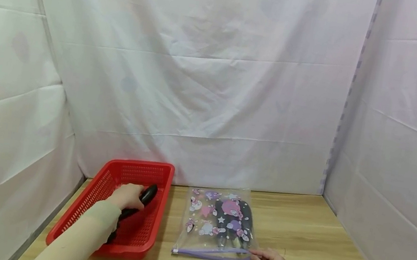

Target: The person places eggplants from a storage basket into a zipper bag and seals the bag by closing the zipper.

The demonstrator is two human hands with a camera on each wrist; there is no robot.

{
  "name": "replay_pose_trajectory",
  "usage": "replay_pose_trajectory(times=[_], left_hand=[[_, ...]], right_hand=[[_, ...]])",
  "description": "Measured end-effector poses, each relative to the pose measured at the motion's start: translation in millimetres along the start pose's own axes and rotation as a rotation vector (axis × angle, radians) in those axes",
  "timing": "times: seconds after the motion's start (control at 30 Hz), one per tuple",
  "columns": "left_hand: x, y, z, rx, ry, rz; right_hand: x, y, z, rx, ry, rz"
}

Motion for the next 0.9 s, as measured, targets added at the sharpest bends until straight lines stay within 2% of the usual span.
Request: replay_pose_trajectory(times=[0.23, 0.37, 0.5, 0.7, 0.9], left_hand=[[2.8, 0.5, 7.3, 0.010, 0.009, -0.002], [4.7, 3.3, 13.1, -0.016, 0.015, -0.010], [9.0, 7.7, 19.7, -0.021, 0.022, -0.024], [14.0, 7.9, 23.8, 0.012, 0.023, -0.011], [15.9, 13.8, 31.0, 0.025, 0.034, -0.008]], right_hand=[[-1.2, 2, -1, 0.004, -0.014, -0.024], [-2.6, 3, -2, 0.011, -0.018, -0.038], [-1.9, 3, -2, 0.005, -0.021, -0.030], [0.8, 0, -1, 0.007, -0.018, -0.003], [-0.2, 2, 0, 0.037, -0.017, -0.057]])
Point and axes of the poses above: each hand's wrist, its own x-axis away from the middle knuckle, its own z-axis out of the back of the hand, y = z × x, the point moved 5 cm from there along -x, towards the middle knuckle, and after that the axes turned 9 degrees about -z, right-handed, at the moved point
